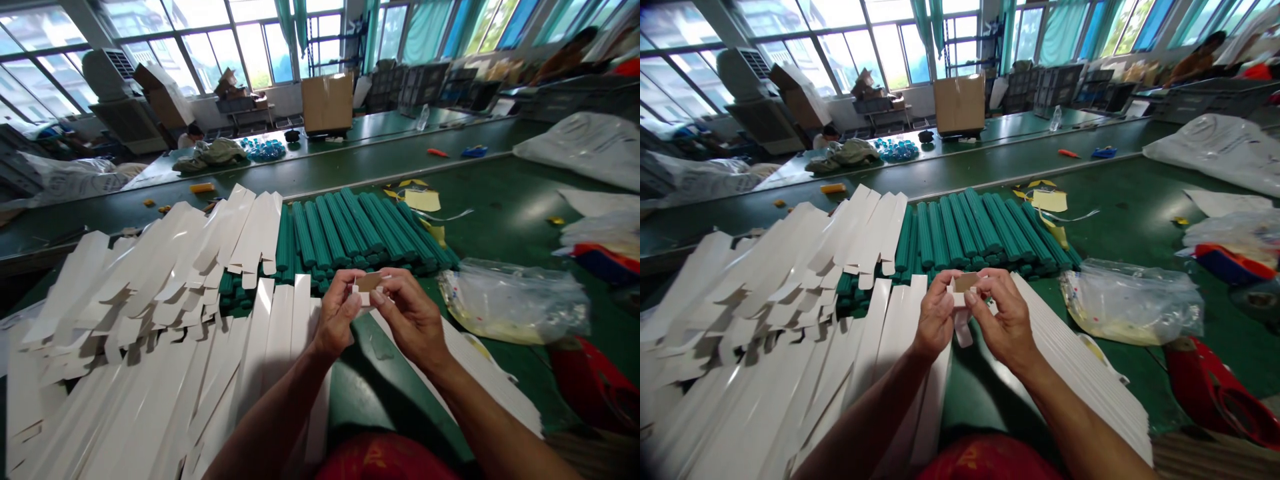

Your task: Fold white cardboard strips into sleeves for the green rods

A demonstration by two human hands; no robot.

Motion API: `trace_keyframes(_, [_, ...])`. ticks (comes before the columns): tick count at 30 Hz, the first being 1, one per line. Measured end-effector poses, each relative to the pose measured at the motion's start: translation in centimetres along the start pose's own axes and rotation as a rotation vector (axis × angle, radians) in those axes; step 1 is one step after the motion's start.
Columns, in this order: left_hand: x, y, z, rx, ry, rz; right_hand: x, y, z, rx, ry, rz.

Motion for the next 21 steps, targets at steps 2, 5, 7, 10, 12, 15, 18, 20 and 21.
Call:
trace_keyframes(2, [-0.3, -0.2, -0.1, -0.001, 0.170, -0.104, 0.0, -0.1, 0.0, -0.023, -0.030, -0.017])
trace_keyframes(5, [-0.3, -0.3, -0.2, -0.004, 0.274, -0.129, 0.2, -0.3, -0.1, -0.037, -0.044, -0.019])
trace_keyframes(7, [-0.2, -0.4, 0.0, -0.014, 0.296, -0.110, 0.2, -0.3, -0.4, -0.025, -0.028, -0.010])
trace_keyframes(10, [-0.2, -0.3, 0.1, -0.020, 0.274, -0.072, 0.2, 0.1, -0.8, -0.005, 0.059, 0.025])
trace_keyframes(12, [-0.1, -0.2, 0.1, -0.001, 0.212, -0.034, 0.0, 0.6, -0.7, -0.022, 0.116, 0.066])
trace_keyframes(15, [0.0, -0.3, 0.4, 0.027, 0.092, 0.014, -0.1, 1.7, 0.2, -0.109, 0.106, 0.188])
trace_keyframes(18, [0.0, -0.3, 1.5, -0.031, -0.099, 0.076, -0.2, 2.2, 0.3, -0.096, 0.137, 0.253])
trace_keyframes(20, [0.0, -0.3, 2.4, -0.103, -0.237, 0.138, -0.3, 1.8, -0.8, 0.036, 0.246, 0.230])
trace_keyframes(21, [0.0, -0.2, 2.8, -0.134, -0.291, 0.168, -0.4, 1.6, -1.5, 0.115, 0.303, 0.218])
Point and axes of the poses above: each hand's wrist, its own y-axis away from the middle knuckle, its own x-axis out of the back of the hand, z = x × y, the point moved 8 cm from there along -y, towards the middle knuckle, and after that the axes turned 12 degrees about x, right-handed, at the moved point
